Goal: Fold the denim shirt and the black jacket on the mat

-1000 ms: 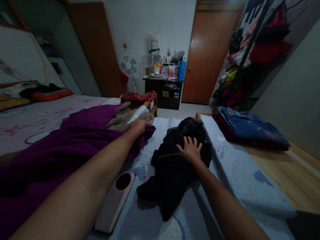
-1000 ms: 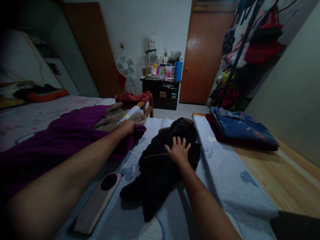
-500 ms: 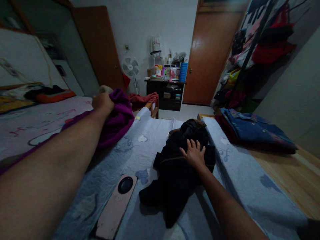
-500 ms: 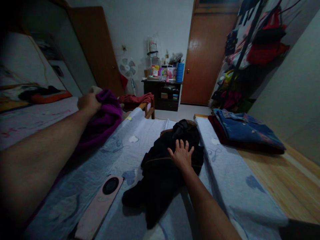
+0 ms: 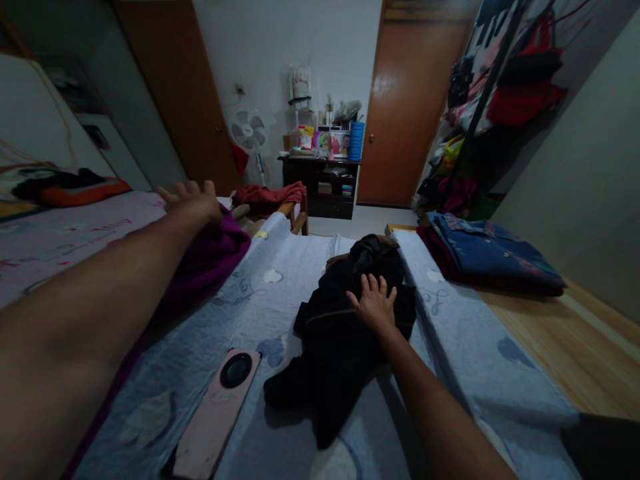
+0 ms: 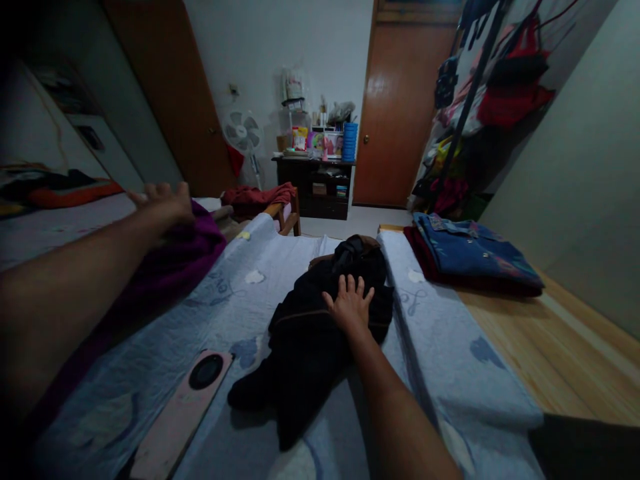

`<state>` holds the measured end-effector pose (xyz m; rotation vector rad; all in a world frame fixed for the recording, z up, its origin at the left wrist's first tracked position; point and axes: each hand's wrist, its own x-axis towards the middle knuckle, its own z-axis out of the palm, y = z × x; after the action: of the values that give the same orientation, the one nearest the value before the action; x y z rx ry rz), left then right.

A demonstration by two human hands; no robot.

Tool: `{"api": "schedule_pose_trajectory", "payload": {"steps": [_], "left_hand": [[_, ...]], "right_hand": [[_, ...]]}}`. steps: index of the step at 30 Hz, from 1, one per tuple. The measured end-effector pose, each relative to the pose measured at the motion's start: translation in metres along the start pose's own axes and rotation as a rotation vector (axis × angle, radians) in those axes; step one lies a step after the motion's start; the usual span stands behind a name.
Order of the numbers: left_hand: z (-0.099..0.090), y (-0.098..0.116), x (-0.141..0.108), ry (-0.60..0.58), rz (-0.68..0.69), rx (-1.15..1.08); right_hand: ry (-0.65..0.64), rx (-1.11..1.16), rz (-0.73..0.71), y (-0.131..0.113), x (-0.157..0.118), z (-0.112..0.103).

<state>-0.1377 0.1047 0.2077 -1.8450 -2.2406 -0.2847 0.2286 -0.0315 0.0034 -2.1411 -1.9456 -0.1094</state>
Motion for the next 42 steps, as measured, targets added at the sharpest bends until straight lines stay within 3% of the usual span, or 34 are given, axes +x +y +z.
{"api": "schedule_pose_trajectory", "payload": {"steps": [1, 2, 4, 6, 9, 11, 13, 15, 17, 20, 26, 33, 37, 42], "left_hand": [[-0.007, 0.02, -0.007, 0.046, -0.03, 0.041], [-0.012, 0.044, -0.017, 0.074, 0.037, 0.051], [-0.019, 0.099, -0.049, 0.04, 0.264, 0.018], [-0.016, 0.154, -0.093, -0.076, 0.473, -0.016], [0.007, 0.213, -0.172, -0.238, 0.77, -0.107], [0.03, 0.229, -0.218, -0.314, 0.807, -0.105], [0.054, 0.227, -0.25, -0.282, 0.752, -0.08], [0.074, 0.216, -0.268, -0.175, 0.72, -0.116], [0.086, 0.203, -0.274, -0.096, 0.705, -0.129], [0.093, 0.191, -0.273, -0.087, 0.727, -0.113], [0.086, 0.184, -0.259, -0.189, 0.822, -0.162], [0.052, 0.171, -0.254, -0.021, 0.841, -0.234], [0.051, 0.174, -0.271, -0.018, 0.897, -0.197], [0.054, 0.176, -0.28, -0.107, 0.917, -0.186]], "right_hand": [[0.003, 0.004, 0.0, 0.0, 0.0, 0.0], [0.007, 0.008, 0.001, -0.001, -0.001, 0.0], [0.016, 0.014, 0.004, -0.002, -0.002, -0.001], [0.03, 0.016, 0.012, -0.002, -0.003, -0.003], [0.051, 0.03, 0.006, 0.004, -0.006, -0.008], [0.042, 0.063, 0.003, 0.012, -0.006, -0.013], [0.02, 0.116, 0.04, 0.022, -0.004, -0.017], [0.008, 0.164, 0.106, 0.032, 0.0, -0.019], [0.008, 0.18, 0.153, 0.041, 0.005, -0.018], [-0.005, 0.153, 0.149, 0.05, 0.012, -0.015], [-0.055, 0.182, 0.08, 0.06, 0.029, -0.027], [0.07, 0.097, 0.111, 0.054, 0.039, -0.059], [0.002, 0.018, 0.109, 0.039, 0.033, -0.051], [-0.053, 0.0, 0.124, 0.03, 0.029, -0.036]]}}
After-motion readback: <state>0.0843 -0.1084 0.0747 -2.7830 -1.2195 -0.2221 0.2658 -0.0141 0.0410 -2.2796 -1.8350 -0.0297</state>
